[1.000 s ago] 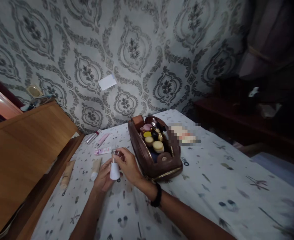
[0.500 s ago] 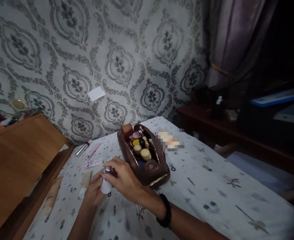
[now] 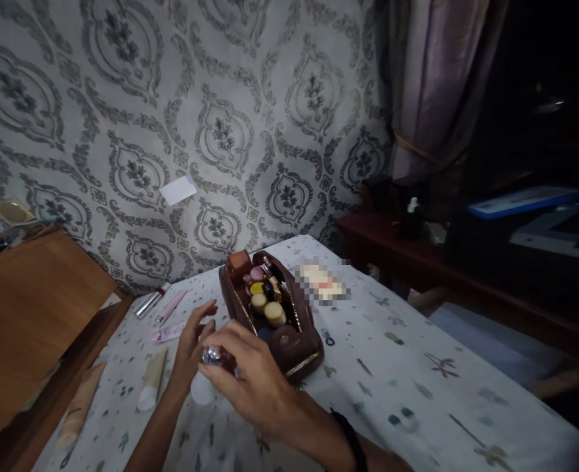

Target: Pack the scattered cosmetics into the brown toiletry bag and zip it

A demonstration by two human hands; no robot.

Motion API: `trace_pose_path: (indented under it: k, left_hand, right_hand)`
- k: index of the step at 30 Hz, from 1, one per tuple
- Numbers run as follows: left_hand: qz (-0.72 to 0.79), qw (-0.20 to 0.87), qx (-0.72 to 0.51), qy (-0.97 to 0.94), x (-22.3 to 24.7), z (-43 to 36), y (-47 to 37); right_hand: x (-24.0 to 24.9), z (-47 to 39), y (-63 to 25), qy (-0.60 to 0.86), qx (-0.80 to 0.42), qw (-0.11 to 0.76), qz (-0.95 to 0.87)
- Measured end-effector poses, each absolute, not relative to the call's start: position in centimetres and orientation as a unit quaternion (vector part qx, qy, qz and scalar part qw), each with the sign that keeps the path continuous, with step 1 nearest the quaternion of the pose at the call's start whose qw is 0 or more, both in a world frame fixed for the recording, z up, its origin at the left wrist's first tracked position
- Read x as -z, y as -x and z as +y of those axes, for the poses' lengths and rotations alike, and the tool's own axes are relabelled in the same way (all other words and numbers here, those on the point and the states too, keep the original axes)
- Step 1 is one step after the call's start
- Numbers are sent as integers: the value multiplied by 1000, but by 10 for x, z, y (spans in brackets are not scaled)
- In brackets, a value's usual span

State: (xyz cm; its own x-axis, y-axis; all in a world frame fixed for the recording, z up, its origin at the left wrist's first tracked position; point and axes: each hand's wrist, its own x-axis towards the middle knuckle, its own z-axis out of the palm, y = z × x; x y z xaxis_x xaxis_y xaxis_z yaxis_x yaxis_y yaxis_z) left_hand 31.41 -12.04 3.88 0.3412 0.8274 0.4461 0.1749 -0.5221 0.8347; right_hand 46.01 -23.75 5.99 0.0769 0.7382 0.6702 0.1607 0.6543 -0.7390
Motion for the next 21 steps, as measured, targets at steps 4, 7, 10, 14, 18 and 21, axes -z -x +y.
trace_pose_path:
  k: [4,7,10,14,18,21]
  left_hand:
    - [267,210,-412,-845,-45,-120,-328]
    - [241,148,-360,-889,-48,-126,-332]
    - [243,118,-343,-900,-50,-131,-330]
    - [252,93,-342,-900,-49,-132,-327]
    - [269,91,-346,-894,-42,-130,-328]
    - [272,93,-360,-888,-32,-130,-328]
  right_hand:
    - [-66,-250,-480,349,-208,657,-635]
    - [-75,-257,-499,373,-189,671,-612]
    - [-87,-262,-519,383,-176,702,-574]
    - [-100,-260,-541,406,-149,744,-510]
    - [-104,-250,-553,418,-136,754,-488]
    - [-101,-237,-556,423,-126,749,-495]
